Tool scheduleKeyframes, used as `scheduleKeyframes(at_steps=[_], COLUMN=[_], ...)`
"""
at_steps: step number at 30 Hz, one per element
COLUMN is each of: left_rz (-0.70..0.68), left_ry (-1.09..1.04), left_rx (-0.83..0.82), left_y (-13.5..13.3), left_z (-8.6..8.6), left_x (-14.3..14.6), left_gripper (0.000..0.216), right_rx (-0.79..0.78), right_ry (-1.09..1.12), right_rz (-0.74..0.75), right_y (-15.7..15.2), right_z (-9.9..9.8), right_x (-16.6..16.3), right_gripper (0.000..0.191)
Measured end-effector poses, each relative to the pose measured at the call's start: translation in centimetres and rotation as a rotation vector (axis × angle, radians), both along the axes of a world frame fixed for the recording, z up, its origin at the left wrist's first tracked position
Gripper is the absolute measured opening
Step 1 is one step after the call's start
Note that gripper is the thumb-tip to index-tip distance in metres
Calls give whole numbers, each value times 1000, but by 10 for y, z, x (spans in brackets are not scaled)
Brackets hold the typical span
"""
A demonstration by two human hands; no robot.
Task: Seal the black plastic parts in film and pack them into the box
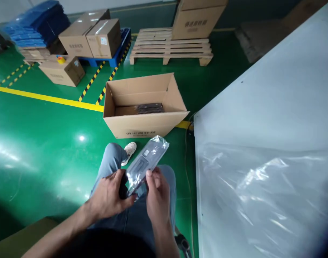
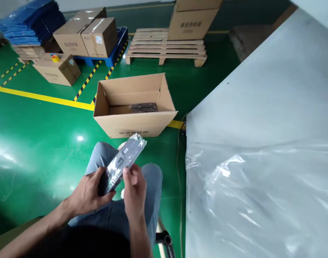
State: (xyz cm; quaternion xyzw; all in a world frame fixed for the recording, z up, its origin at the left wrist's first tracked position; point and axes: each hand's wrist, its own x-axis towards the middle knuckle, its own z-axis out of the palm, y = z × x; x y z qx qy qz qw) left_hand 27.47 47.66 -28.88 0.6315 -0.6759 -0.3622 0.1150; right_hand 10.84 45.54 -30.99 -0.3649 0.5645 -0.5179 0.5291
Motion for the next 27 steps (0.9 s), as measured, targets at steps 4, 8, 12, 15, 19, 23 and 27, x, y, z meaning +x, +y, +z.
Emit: scheduleKeyframes(at_steps=[4,8,12,15,19,23,27], left_rz=[41,29,31,76,95,95,107], left_ry=[40,347,462,329,302,354,358], left_rx=[-42,163,166,72,108,156,130], left_y=[27,37,43,51,60,64,67], left_z=[-4,1,6,5,2,-1,-3], left_x=[-11,-7,-7,-11,-15,-14,-15], left_gripper=[64,59,38,30,29,29,30], right_rx=[40,53,-2,-91,-113,-131,-144], right_ry=[-108,-92,47,157,176,257,342], right_rz=[-68,-101,-107,-205,-286,-283,-301], right_y=[22,41,47,45,41,41,41], right_z=[-13,-20,-9,4,11,9,7], right_x=[-1,-5,-8,-8,-10,-16,-19], right_gripper=[44,46,44,46,49,43,39])
